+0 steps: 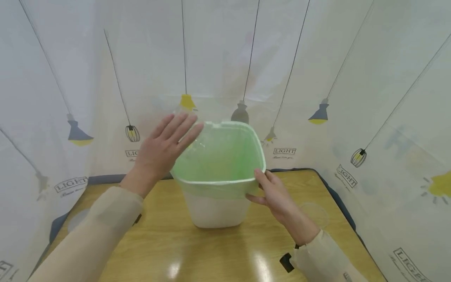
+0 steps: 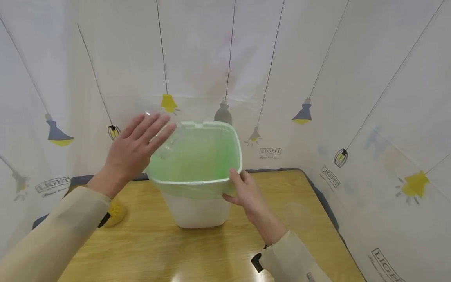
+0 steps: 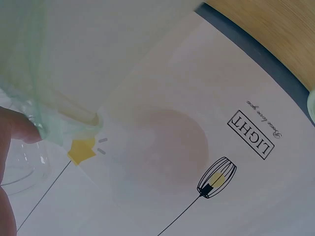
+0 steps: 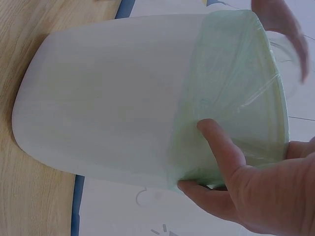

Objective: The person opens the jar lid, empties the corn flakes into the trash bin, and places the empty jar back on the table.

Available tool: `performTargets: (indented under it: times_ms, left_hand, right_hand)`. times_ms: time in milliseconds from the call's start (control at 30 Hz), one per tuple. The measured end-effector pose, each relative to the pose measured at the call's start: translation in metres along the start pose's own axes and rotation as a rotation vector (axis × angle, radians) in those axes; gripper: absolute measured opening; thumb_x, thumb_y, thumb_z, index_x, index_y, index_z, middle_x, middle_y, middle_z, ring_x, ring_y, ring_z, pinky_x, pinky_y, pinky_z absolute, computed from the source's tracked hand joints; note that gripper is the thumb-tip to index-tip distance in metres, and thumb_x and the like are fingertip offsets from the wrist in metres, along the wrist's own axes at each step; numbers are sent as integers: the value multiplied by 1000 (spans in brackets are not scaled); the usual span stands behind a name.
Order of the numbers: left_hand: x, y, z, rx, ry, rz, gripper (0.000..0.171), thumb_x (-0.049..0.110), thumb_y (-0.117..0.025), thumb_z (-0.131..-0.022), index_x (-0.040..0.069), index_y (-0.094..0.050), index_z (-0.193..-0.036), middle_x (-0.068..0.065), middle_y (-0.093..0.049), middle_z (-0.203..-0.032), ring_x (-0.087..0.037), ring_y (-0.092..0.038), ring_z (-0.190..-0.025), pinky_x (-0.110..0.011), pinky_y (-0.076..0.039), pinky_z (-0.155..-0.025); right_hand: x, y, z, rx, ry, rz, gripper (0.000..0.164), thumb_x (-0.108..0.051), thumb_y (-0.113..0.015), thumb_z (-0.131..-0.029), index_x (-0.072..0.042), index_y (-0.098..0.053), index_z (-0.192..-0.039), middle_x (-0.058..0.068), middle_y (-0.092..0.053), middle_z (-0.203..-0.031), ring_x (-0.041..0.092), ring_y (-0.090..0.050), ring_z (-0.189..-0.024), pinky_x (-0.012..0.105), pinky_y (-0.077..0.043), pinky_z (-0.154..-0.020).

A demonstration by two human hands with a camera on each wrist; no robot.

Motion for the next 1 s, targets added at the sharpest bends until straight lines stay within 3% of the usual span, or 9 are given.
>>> performTargets:
  times_ms: [133,533,867,1000]
  left_hand:
    - [3,-2,1,-12,-25,12,78,-17,-52,-81,12,-31,-150,-9,-37,-156,-27,-33,-145,-39,-20,-124]
    - [-1,1,4,-33,25,15,81,-18,-48,-80,13,-28,-152,-8,-34,-157,-26,-30,-147,-40,-17,-125]
    - [-13,6,11,73,161,98,73,-13,-50,-82,14,-36,-149,-8,-42,-153,-27,-37,-142,-41,-23,-123]
    - [-16,6,15,61,210,121,72,-8,-59,-84,14,-36,-149,-7,-41,-153,-27,-34,-143,-40,-21,-124]
  right_hand:
    - [-1,0,-1,-3,1,-2,55,-36,-34,-106,-4,-28,-150,16,-37,-149,36,-33,-143,44,-52,-99]
    - [-1,0,-1,0,-11,9,55,-37,-35,-106,-5,-29,-150,16,-39,-148,36,-34,-143,43,-52,-98]
    - [-1,-1,-1,2,-4,13,55,-38,-35,-106,-5,-29,-149,16,-39,-148,36,-34,-143,43,-52,-98]
    - [-1,-1,-1,1,-5,14,56,-38,-35,-106,-5,-28,-150,16,-38,-148,36,-34,-143,43,-52,-98]
Point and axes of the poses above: each hand's wrist, its own z-axis away from the middle knuckle, its own y-axis out of the back of the hand, x = y × z, the point moved 6 cm from there along -z, towards the middle knuckle
